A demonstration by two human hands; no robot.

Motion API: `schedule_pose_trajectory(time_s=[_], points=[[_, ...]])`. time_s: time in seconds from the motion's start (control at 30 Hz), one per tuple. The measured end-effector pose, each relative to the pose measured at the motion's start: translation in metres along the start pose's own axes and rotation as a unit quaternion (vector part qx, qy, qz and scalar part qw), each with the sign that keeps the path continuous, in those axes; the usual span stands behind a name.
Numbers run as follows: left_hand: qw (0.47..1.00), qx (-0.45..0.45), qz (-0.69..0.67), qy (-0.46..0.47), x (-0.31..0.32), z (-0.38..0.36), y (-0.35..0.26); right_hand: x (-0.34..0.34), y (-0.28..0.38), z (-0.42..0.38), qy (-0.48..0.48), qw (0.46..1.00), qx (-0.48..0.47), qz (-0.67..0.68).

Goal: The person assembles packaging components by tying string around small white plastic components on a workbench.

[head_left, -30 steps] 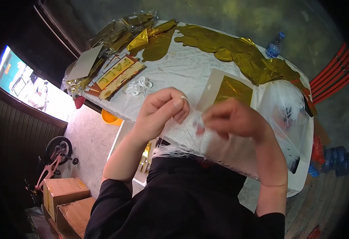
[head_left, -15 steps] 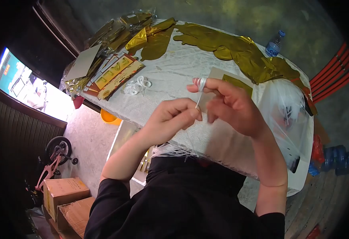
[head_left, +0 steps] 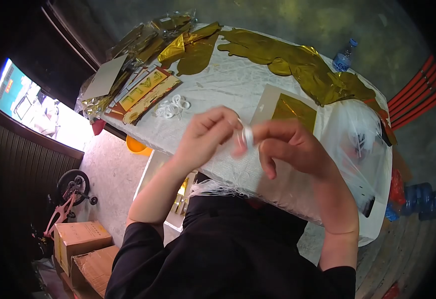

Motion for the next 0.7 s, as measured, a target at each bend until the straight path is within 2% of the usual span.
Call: schedule_pose_trajectory(time_s=[0.03,0.07,0.13,0.17,0.23,0.27,0.33,0.37,0.43,0.47,0.53,0.57,0.63,0.67,0.7], points=[[0.999,-0.035,0.013,0.037,0.008,-0.001,0.007,0.000,0.012,0.002,-0.040,0.995,-0.072,0.054],[0.999,-0.035,0.013,0.039,0.011,-0.005,0.006,0.001,0.009,0.005,-0.041,0.995,-0.072,0.053],[0.995,-0.036,0.032,0.082,0.020,-0.011,0.001,-0.020,0.001,0.003,-0.198,0.970,-0.076,-0.120],[0.997,-0.038,0.003,0.064,0.014,-0.011,-0.004,-0.023,0.000,0.001,-0.198,0.970,-0.075,-0.118],[0.998,-0.020,-0.031,0.043,0.005,-0.003,-0.002,-0.009,-0.023,-0.001,-0.016,0.992,0.089,-0.083],[0.998,0.002,-0.065,0.024,-0.001,-0.001,0.000,-0.007,-0.020,-0.001,-0.014,0.992,0.088,-0.084],[0.999,-0.009,-0.026,0.018,0.003,-0.001,0.014,-0.001,0.005,0.002,-0.045,0.996,-0.054,0.058],[0.999,-0.015,0.019,0.042,0.013,-0.005,0.019,0.000,0.003,0.005,-0.046,0.996,-0.055,0.057],[0.990,-0.054,0.097,0.089,0.023,-0.011,0.016,-0.019,-0.003,0.005,-0.185,0.978,-0.071,-0.068],[0.990,-0.055,0.097,0.090,0.023,-0.011,0.012,-0.024,-0.005,0.003,-0.186,0.978,-0.070,-0.067],[1.000,0.009,-0.020,0.014,0.007,-0.008,-0.001,-0.016,-0.028,-0.001,-0.023,0.988,0.081,-0.131],[0.999,0.002,-0.038,0.037,-0.001,-0.004,0.005,-0.015,-0.028,-0.001,-0.022,0.988,0.081,-0.130],[0.999,-0.017,0.000,0.043,0.004,-0.003,0.016,-0.005,-0.012,0.000,-0.016,0.998,-0.022,0.064],[0.997,-0.035,0.037,0.050,0.011,-0.002,0.020,-0.002,-0.012,0.003,-0.017,0.998,-0.023,0.063],[0.996,-0.072,0.013,0.041,0.020,-0.006,0.025,-0.008,-0.011,0.007,-0.089,0.994,-0.044,0.046]])
Point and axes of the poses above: each hand's wrist, its own z-axis towards the middle knuckle, its own x-axis out of the palm, y = z × x, the point moved 7 cm from there along z, towards the middle knuckle, and after that the axes turned 8 degrees about -x, right-handed, at the moved point
